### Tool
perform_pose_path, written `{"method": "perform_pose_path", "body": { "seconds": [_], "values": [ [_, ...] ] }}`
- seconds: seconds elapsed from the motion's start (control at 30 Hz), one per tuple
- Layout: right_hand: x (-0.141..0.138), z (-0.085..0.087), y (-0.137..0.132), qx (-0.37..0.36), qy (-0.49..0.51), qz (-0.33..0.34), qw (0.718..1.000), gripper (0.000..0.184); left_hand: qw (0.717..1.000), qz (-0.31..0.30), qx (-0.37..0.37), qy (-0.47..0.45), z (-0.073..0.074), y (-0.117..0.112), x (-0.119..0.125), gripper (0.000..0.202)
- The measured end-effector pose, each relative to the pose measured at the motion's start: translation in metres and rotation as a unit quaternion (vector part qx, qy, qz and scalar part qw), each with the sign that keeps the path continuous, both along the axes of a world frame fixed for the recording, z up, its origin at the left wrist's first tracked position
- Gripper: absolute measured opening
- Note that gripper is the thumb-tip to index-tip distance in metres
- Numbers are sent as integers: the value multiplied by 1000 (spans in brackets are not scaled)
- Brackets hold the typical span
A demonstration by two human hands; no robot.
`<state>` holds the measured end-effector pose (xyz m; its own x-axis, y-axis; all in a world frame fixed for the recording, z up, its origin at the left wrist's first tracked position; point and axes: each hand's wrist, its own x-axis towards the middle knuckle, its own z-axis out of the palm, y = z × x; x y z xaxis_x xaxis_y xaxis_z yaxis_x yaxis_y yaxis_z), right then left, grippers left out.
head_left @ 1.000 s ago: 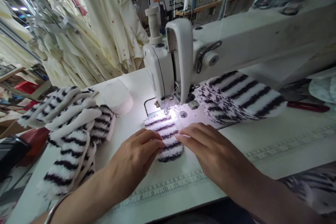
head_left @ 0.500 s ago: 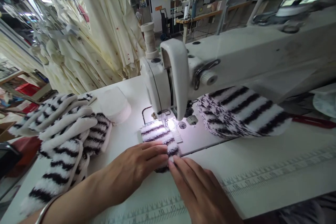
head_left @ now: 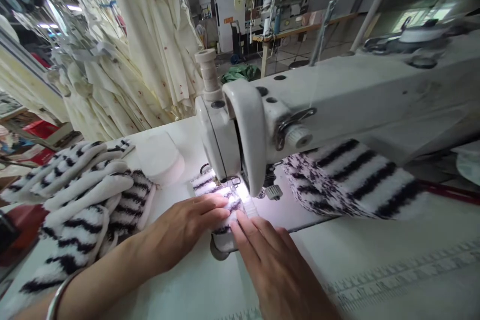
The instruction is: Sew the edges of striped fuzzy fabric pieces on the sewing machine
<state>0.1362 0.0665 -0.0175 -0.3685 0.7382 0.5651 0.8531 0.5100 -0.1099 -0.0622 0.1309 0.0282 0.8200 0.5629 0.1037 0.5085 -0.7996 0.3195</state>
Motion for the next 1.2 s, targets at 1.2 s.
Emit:
{"method": "perform_pose_path", "body": {
  "seconds": [1.2],
  "values": [
    [34, 4, 39, -84, -38, 98, 991, 50, 988, 143, 36, -50, -11, -18, 21, 18]
  ]
}}
